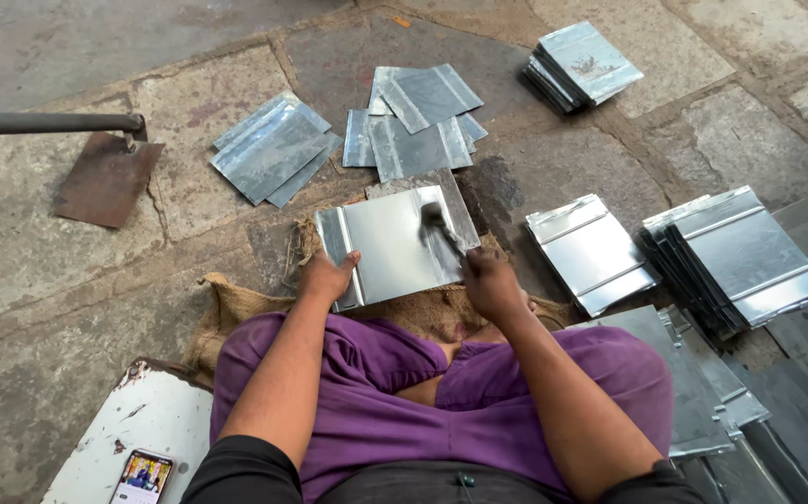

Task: The person sits on the floor and repeatedly hammers a rectangular metal sheet placed on a burlap sack. They use a hammer to strike the sheet multiple times, occasionally adjusting its position, and then place the finished piece onto a stack of similar sheets.

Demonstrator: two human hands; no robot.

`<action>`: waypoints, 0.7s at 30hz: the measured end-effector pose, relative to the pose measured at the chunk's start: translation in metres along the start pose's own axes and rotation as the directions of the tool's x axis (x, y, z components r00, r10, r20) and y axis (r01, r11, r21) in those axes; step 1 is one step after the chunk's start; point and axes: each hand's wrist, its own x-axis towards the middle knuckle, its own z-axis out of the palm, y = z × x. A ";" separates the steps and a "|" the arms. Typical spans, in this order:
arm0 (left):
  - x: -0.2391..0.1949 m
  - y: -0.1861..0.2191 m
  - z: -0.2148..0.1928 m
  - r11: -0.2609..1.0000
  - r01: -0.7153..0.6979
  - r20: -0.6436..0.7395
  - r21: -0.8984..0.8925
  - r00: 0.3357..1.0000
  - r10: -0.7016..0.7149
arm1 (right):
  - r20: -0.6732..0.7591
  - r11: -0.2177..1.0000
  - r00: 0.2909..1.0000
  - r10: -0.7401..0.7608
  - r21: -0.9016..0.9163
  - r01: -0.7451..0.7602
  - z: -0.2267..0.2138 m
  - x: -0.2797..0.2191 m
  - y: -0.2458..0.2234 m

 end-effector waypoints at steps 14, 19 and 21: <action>0.008 -0.011 0.008 0.999 -0.047 -0.001 0.008 0.999 0.047 | -0.508 0.705 0.816 -0.275 0.470 0.531 -0.021 -0.003 -0.016; 0.010 -0.013 0.008 0.983 -0.172 -0.073 -0.058 0.983 0.167 | -0.192 0.974 0.967 0.166 0.185 -0.131 -0.026 0.007 -0.028; 0.016 -0.009 0.006 0.994 -0.107 -0.026 -0.023 0.994 0.106 | -0.455 0.941 0.875 -0.164 0.195 0.277 -0.052 0.005 -0.039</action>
